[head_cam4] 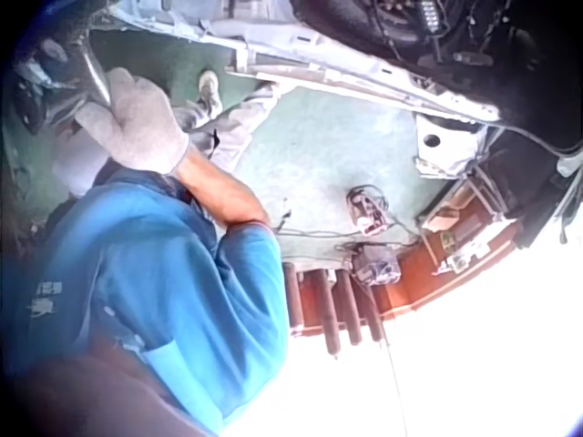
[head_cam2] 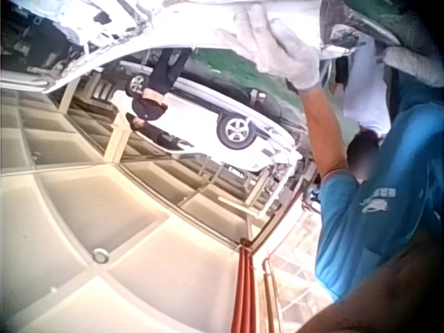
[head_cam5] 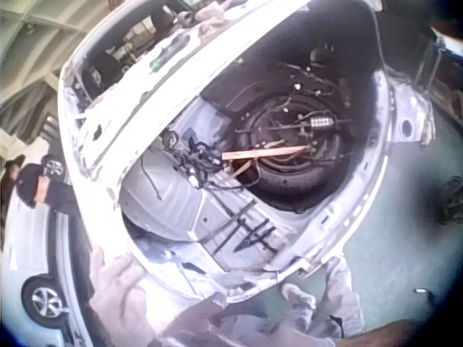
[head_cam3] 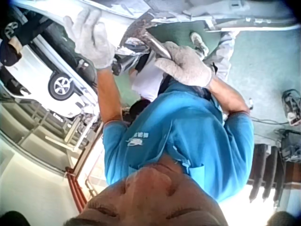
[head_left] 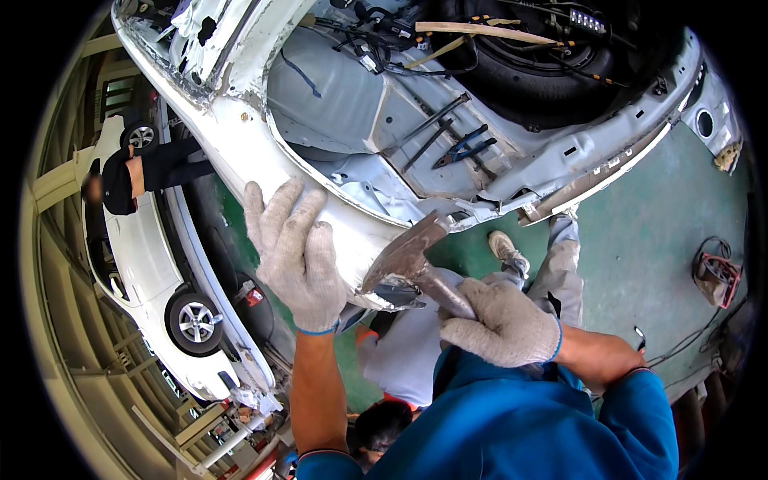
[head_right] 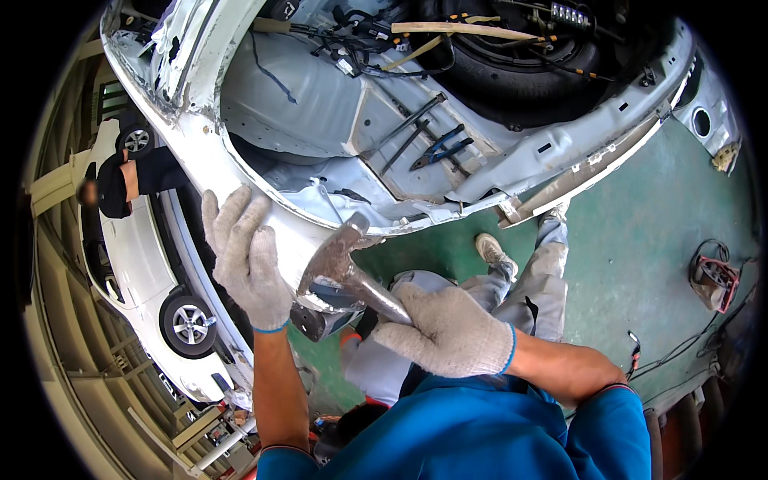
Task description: The person uses a hammer and a metal dolly to flatten and smooth a damaged section of a white car hood. They repeatedly strike the metal while supporting it from the underside, gradually reducing the dent.
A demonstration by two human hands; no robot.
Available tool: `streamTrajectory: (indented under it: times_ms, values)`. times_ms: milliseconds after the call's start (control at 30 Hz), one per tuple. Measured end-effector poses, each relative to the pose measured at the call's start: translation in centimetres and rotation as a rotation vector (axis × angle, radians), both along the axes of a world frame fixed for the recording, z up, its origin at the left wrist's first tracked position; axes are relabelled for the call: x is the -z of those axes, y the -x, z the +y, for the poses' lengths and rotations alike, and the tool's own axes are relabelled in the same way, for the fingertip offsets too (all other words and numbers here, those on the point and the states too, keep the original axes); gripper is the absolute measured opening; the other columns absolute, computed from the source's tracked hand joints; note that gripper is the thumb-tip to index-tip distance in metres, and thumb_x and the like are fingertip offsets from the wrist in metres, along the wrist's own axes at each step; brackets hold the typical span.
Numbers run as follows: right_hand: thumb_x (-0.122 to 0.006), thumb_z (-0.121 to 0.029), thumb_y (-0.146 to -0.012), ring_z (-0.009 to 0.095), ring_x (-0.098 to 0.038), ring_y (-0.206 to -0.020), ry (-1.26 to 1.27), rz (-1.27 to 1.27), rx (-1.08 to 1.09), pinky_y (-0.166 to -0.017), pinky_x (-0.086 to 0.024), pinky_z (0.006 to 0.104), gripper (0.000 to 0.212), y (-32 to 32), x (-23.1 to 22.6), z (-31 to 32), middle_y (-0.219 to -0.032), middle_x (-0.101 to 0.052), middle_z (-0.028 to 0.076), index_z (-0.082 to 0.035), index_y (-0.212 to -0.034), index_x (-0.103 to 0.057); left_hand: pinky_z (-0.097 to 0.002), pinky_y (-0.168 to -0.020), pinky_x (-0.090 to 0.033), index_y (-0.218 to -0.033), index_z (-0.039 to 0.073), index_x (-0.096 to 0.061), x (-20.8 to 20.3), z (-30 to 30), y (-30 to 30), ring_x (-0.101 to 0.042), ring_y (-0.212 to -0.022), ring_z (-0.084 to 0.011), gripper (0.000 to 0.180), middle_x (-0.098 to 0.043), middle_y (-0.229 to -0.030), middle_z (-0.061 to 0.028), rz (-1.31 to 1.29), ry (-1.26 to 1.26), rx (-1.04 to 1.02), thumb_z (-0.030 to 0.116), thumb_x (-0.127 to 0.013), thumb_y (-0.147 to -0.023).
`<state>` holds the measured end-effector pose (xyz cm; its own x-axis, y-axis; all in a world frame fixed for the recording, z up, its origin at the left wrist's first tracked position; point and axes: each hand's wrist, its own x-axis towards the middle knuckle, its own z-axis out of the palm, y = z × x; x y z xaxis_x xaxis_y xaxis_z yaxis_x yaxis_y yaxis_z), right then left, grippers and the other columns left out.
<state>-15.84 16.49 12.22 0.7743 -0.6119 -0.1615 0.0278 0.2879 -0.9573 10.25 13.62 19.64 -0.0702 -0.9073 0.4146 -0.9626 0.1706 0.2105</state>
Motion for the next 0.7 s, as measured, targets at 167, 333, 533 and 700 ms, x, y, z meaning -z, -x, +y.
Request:
streamTrajectory:
  times_ms: [167,333,533,700]
  values:
    - [-0.063,-0.047,-0.103,0.043,-0.069,-0.080,0.079,0.002,0.038,-0.068,-0.053,0.0479,0.043,0.2,0.1,0.1,-0.086,-0.065,0.023,-0.005,-0.109,-0.062,-0.0589,-0.123,-0.030,-0.111,-0.004,-0.078,0.0,0.0,-0.3,-0.057,-0.131,-0.0424,0.034,-0.072,-0.119,-0.0212,-0.030,-0.015,0.004,0.002,-0.058,-0.084]
    - [-0.062,-0.048,-0.103,0.040,-0.070,-0.077,0.067,0.024,-0.027,-0.070,-0.054,0.0443,0.045,1.7,0.7,0.1,-0.082,-0.067,0.020,-0.004,-0.111,-0.064,-0.0539,-0.120,-0.035,-0.119,-0.004,-0.075,0.4,0.5,-0.7,-0.051,-0.141,-0.0424,0.032,-0.067,-0.132,-0.0239,0.028,0.010,-0.051,0.001,-0.059,-0.091]
    - [-0.069,-0.042,-0.102,0.024,-0.065,-0.074,-0.047,0.166,0.011,-0.070,-0.052,0.0380,0.039,2.9,-1.8,-0.2,-0.086,-0.063,0.013,-0.004,-0.110,-0.065,-0.0470,-0.114,-0.045,-0.133,-0.003,-0.068,1.0,0.4,-0.6,-0.051,-0.141,-0.0419,0.039,-0.049,-0.152,-0.0299,0.313,0.106,-0.230,0.015,-0.062,-0.099]
    - [-0.070,-0.042,-0.100,0.028,-0.067,-0.075,-0.038,0.244,0.120,-0.067,-0.052,0.0393,0.041,2.8,-3.5,0.8,-0.086,-0.064,0.017,-0.003,-0.111,-0.066,-0.0509,-0.122,-0.035,-0.148,0.001,-0.056,0.7,2.6,0.7,-0.036,-0.151,-0.0441,0.061,-0.037,-0.162,-0.0293,0.145,0.019,-0.236,0.026,-0.071,-0.094]
